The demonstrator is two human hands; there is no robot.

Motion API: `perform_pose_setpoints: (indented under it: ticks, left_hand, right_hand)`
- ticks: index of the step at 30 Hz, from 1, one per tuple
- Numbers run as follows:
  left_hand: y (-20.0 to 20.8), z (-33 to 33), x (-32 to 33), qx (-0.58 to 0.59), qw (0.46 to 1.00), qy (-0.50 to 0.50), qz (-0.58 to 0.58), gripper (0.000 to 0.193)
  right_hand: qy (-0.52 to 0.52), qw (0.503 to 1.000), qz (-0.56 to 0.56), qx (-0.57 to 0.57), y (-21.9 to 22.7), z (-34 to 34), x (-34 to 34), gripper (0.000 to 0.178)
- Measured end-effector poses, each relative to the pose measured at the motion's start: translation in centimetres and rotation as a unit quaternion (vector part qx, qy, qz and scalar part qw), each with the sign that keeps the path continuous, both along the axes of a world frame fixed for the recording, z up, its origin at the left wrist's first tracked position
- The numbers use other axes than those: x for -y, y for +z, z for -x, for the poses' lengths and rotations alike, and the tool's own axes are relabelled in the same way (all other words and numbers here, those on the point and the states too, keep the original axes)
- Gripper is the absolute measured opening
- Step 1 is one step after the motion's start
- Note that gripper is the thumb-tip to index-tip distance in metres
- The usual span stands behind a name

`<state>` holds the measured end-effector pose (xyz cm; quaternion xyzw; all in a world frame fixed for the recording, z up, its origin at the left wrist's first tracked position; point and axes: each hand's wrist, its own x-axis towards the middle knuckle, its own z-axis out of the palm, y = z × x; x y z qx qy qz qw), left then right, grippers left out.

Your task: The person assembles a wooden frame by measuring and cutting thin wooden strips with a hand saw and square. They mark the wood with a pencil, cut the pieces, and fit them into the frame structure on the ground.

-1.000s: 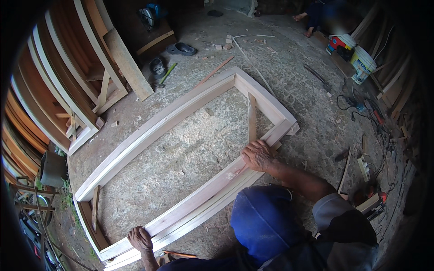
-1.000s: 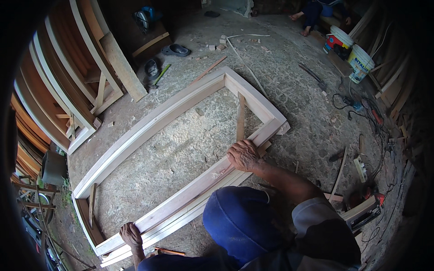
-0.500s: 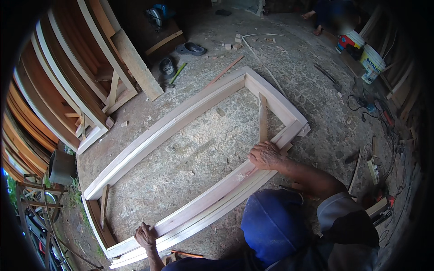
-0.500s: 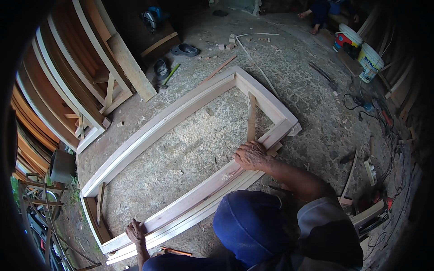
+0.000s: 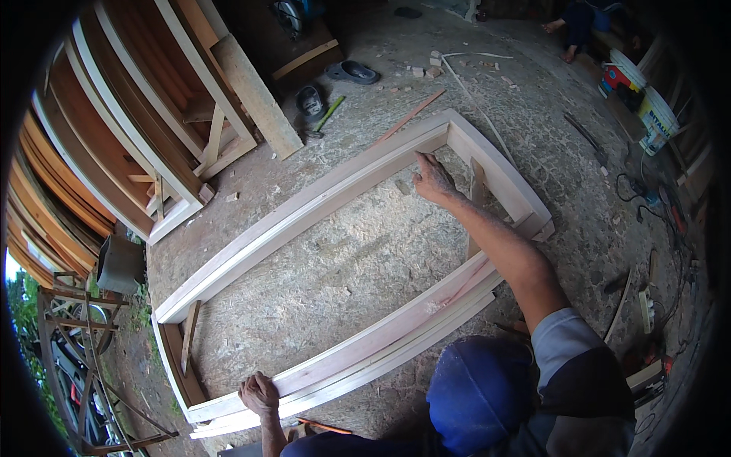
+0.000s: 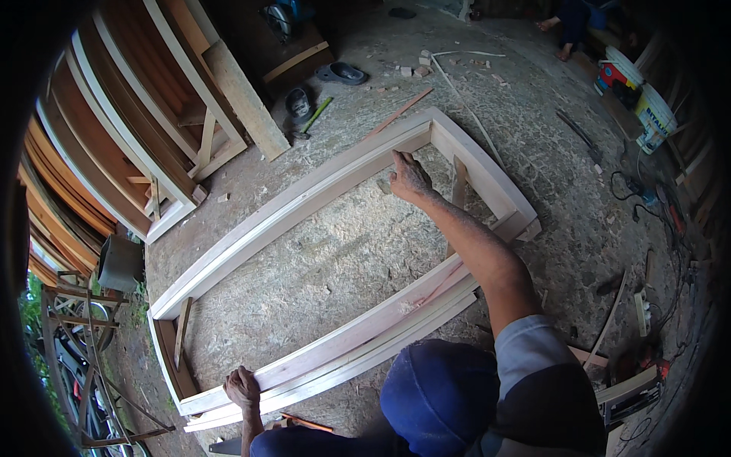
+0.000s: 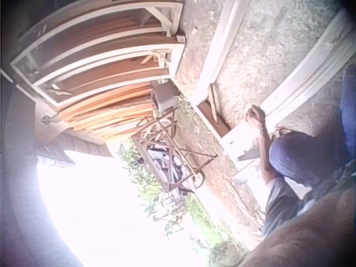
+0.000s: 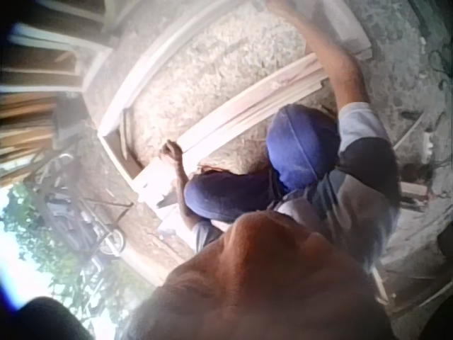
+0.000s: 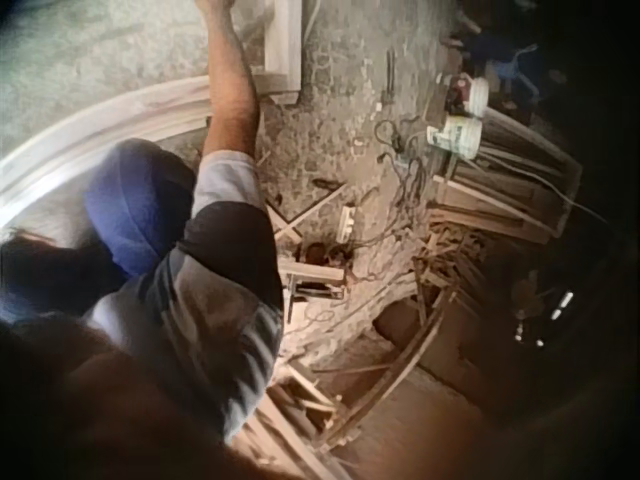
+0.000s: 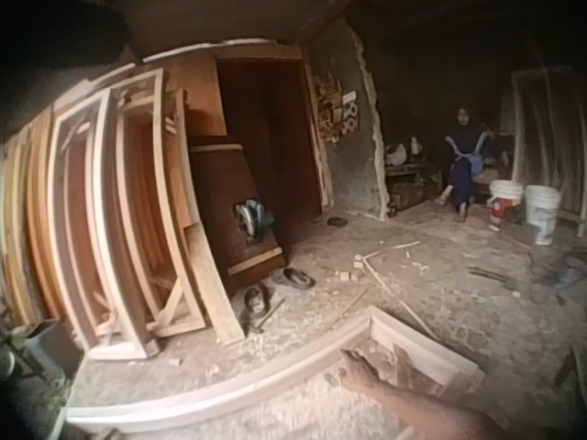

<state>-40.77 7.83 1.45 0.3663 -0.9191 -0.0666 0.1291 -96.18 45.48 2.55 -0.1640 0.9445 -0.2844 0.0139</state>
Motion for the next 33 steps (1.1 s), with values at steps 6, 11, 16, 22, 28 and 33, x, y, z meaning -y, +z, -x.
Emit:
perform_pose_setpoints:
  ticks: [6,11,16,22,28,33]
  left_hand:
    - [0.2,-0.2,-0.3,0.001,1.0,0.013,0.015,0.044]
    - [-0.3,-0.2,0.1,0.0,1.0,0.003,0.005,0.043]
    - [-0.7,-0.3,0.2,0.009,0.999,0.02,0.034,0.044]
    - [-1.2,-0.5,0.3,0.007,1.0,0.008,0.028,0.046]
    - [-1.2,-0.4,0.4,0.011,0.999,0.026,0.041,0.044]
    - [-0.4,0.3,-0.1,0.056,0.997,0.028,0.036,0.038]
  right_hand:
    - [0.029,0.999,-0.006,0.026,-1.3,1.0,6.7,0.078]
    - [0.008,0.992,-0.019,0.124,-0.7,0.5,7.6,0.084]
    - [0.051,0.987,-0.041,0.15,0.7,0.9,5.9,0.085]
    - [0.037,0.988,-0.045,0.146,-0.1,1.5,7.0,0.088]
    - [0.034,0.984,-0.039,0.172,0.4,0.5,6.7,0.09]
    - [0.119,0.978,-0.12,0.126,0.5,2.7,5.1,0.085]
